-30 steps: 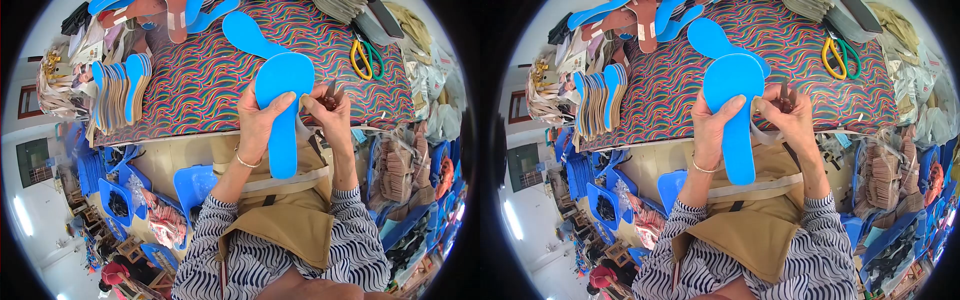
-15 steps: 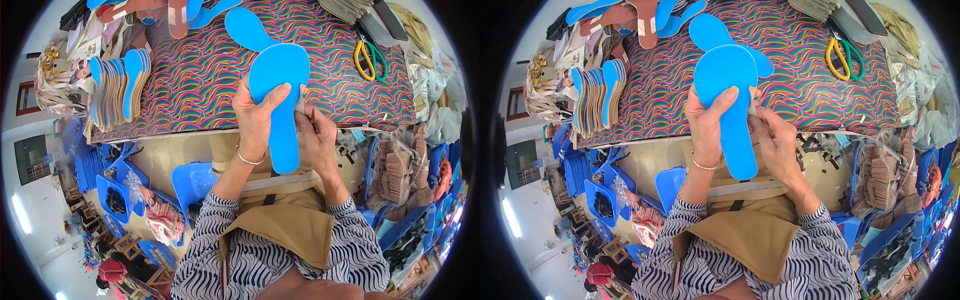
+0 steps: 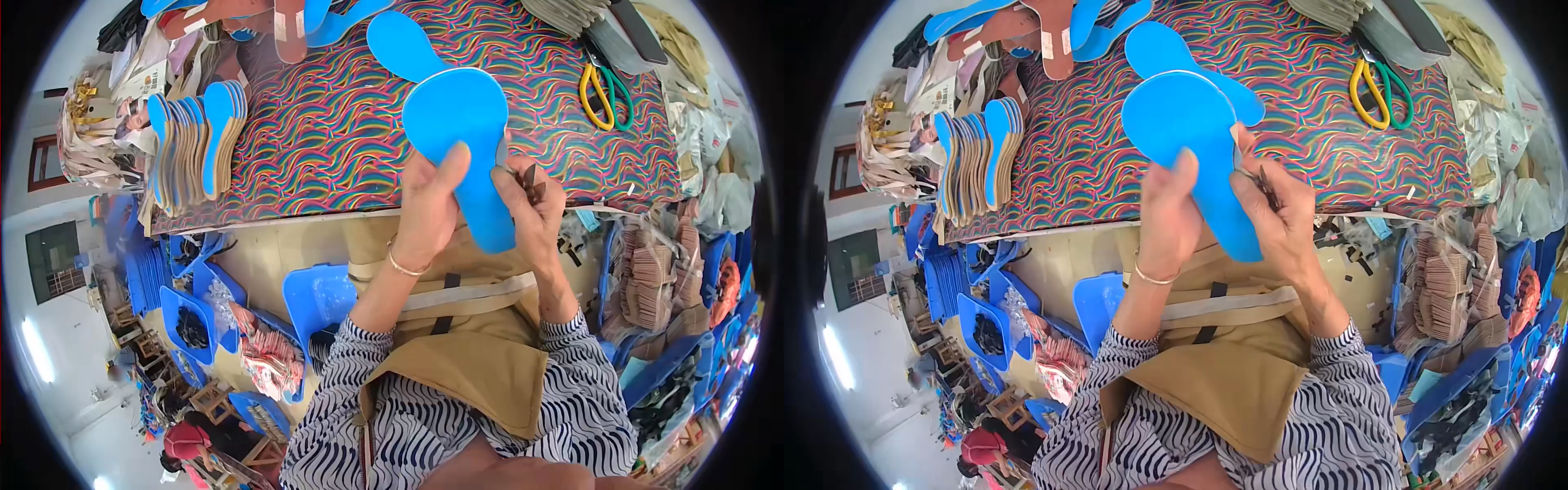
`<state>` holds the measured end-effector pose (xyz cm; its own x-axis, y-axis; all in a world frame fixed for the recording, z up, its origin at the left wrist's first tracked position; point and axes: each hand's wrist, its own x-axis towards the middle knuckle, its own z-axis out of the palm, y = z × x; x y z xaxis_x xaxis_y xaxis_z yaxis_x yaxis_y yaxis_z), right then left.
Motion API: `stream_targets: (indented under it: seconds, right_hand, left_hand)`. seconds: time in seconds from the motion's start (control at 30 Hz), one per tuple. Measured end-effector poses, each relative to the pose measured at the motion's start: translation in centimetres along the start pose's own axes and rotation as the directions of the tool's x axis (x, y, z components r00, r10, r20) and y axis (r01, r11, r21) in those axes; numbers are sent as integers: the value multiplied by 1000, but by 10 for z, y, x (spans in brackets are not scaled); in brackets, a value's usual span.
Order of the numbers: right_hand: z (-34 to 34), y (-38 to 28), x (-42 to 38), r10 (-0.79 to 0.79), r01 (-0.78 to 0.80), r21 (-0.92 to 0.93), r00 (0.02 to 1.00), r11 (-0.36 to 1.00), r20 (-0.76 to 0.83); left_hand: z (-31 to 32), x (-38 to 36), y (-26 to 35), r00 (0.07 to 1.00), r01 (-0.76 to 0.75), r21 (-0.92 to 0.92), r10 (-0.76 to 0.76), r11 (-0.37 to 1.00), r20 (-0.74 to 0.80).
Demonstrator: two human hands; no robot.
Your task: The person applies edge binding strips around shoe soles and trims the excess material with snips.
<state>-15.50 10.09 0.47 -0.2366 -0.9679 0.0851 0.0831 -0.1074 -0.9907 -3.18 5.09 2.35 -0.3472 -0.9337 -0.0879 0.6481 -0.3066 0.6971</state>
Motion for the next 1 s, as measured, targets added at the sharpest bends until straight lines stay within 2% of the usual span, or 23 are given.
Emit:
stream_targets:
  seconds: [0.03,0.1,0.23,0.3,0.43,0.5,0.6,0.63,0.73,0.8,0.83,0.87,0.9,0.93,0.97,1.0]
  right_hand:
    - [0,0,1,1,-1,2,1000,1000,-1]
    - [-2,2,2,-63,65,-80,997,995,32]
    - [-6,9,-5,-111,129,-193,989,973,101]
    - [-8,11,-5,-109,121,-180,991,976,79]
    - [-5,11,-8,-130,146,-234,988,961,85]
    - [-13,15,-10,-221,273,-390,960,880,173]
    - [-21,24,-22,-306,359,-375,932,855,194]
    - [-24,29,-27,-307,360,-375,931,854,196]
    - [-33,33,-34,-264,330,-421,942,845,207]
    - [-38,17,-25,-126,223,-344,951,912,282]
    - [-39,13,-19,-131,225,-343,952,912,277]
    - [-41,8,-14,-12,48,-189,982,981,186]
    - [-44,3,-7,121,-121,-14,986,993,115]
    - [-30,-9,1,77,-79,61,996,995,34]
    - [-26,-13,7,75,-76,62,997,995,23]
    - [-24,-15,12,117,-137,191,986,972,115]
  left_hand:
    - [-1,-6,-1,1000,2,2,-2,1000,-1]
    - [-8,-18,-7,998,54,157,-57,986,18]
    - [-14,-20,-18,999,35,57,-37,998,40]
    - [-14,-31,-29,997,53,79,-49,995,-56]
    - [-18,-22,-23,1000,-15,177,19,984,-20]
    - [-12,-16,-13,998,41,158,-33,987,-55]
    - [-3,-7,9,993,71,74,-64,995,-95]
    - [-3,-6,11,991,102,24,-100,994,-90]
    - [-8,-4,6,994,108,54,-107,993,-8]
    - [-11,-6,3,992,127,54,-128,990,6]
    - [-13,-7,2,988,152,54,-153,987,15]
    - [-14,-9,0,987,158,58,-159,986,19]
    - [-13,-10,-4,978,202,-15,-200,979,58]
    - [-12,-10,-6,966,247,-87,-238,965,101]
    - [-8,-12,-7,964,254,-83,-244,964,108]
    - [-5,-14,-7,952,294,-136,-277,946,130]
